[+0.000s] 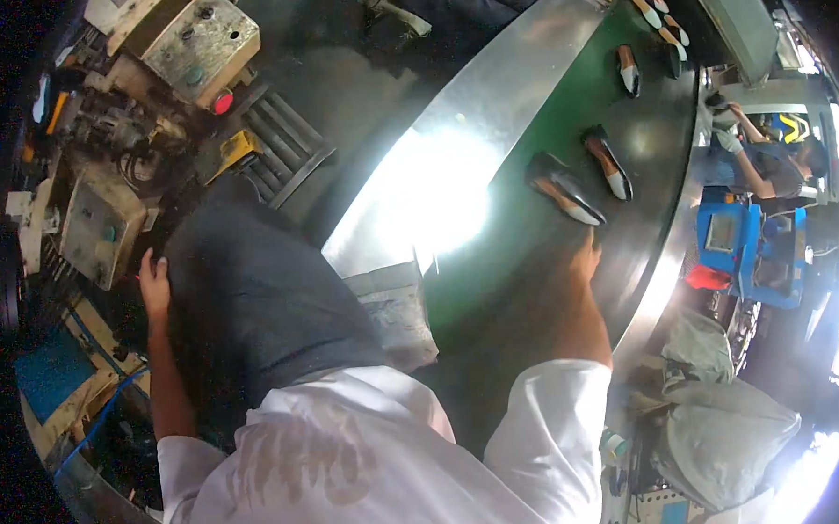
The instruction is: The person repeatedly picks up black shoes from a conveyor belt, places them into a machine to process the soles, and returns them to the belt. This cycle is performed multiple times throughout the video.
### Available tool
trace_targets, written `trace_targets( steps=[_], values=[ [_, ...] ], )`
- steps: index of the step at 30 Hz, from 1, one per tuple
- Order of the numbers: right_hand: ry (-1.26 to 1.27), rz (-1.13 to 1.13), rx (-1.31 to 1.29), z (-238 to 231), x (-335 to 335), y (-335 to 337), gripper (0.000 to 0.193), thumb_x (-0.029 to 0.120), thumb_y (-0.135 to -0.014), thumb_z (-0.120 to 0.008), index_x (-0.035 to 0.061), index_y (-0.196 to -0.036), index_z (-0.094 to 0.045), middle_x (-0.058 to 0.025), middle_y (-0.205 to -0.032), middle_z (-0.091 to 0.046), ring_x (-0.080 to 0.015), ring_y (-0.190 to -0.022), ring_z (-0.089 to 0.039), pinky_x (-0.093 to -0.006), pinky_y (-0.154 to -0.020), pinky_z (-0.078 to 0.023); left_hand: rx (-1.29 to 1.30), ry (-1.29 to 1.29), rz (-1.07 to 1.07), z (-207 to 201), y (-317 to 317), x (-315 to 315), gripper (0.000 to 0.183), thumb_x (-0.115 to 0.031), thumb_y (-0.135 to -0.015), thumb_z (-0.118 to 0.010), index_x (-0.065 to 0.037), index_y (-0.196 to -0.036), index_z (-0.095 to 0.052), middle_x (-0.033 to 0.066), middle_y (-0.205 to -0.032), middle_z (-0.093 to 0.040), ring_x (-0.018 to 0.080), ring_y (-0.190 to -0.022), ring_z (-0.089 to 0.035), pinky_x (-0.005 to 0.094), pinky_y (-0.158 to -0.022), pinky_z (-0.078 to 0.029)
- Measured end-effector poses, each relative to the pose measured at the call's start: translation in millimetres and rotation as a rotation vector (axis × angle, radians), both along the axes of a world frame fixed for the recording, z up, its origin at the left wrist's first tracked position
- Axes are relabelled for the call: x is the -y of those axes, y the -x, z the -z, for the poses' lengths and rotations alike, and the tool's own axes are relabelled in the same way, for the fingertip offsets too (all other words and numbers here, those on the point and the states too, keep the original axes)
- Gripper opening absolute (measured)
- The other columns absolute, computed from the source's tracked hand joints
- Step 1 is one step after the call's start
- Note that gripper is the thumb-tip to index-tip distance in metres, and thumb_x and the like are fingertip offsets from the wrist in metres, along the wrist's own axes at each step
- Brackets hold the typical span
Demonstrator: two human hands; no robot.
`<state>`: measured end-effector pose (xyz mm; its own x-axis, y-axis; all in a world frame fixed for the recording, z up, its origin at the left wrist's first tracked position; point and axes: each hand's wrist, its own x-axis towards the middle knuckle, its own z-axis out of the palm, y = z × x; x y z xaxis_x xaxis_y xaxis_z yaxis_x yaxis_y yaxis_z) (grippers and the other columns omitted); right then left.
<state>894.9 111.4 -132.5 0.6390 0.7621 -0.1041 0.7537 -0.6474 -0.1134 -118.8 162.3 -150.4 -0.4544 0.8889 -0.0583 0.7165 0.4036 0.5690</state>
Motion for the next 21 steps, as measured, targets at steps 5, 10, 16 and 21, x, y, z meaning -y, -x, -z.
trace_targets(
  steps=[5,10,16,21],
  values=[
    [0.261,-0.065,0.105,-15,-109,-10,0.102,0.058,-0.088,-0.077,0.032,-0.171,-0.023,-0.0312,-0.169,-0.029,-0.0517,-0.157,-0.026,-0.0535,-0.127,-0.03,0.082,-0.009,-0.047,-33,32,55,0.048,-0.016,-0.11,-0.059,-0.008,-0.157,-0.051,0.0161,-0.139,-0.062,0.0283,-0.128,-0.06,0.0417,-0.109,-0.049],
    [0.411,-0.061,0.047,-24,-152,49,0.104,0.089,-0.084,-0.06,0.0428,-0.17,-0.025,-0.037,-0.17,-0.02,-0.0497,-0.158,-0.026,-0.0543,-0.126,-0.031,0.058,0.115,-0.216,-101,30,129,0.05,-0.018,-0.112,-0.055,-0.013,-0.161,-0.046,0.0179,-0.164,-0.046,0.031,-0.148,-0.048,0.0441,-0.12,-0.043],
    [-0.042,-0.173,-0.651,42,-69,-41,0.124,0.05,-0.087,-0.086,0.0087,-0.173,-0.007,-0.0303,-0.166,-0.032,-0.0383,-0.153,-0.036,-0.0446,-0.123,-0.033,0.35,-0.029,-0.259,-83,4,113,0.048,-0.017,-0.112,-0.056,-0.009,-0.159,-0.05,0.0145,-0.145,-0.064,0.0223,-0.128,-0.063,0.0343,-0.104,-0.051],
    [-0.339,0.165,-0.684,72,-10,82,0.119,0.034,-0.087,-0.088,0.0004,-0.17,-0.01,-0.0238,-0.155,-0.047,-0.0319,-0.134,-0.055,-0.0398,-0.116,-0.042,0.571,-0.143,0.017,-103,-115,17,0.045,-0.013,-0.11,-0.053,-0.006,-0.155,-0.053,0.0124,-0.132,-0.069,0.0209,-0.12,-0.067,0.033,-0.102,-0.053]
  ],
)
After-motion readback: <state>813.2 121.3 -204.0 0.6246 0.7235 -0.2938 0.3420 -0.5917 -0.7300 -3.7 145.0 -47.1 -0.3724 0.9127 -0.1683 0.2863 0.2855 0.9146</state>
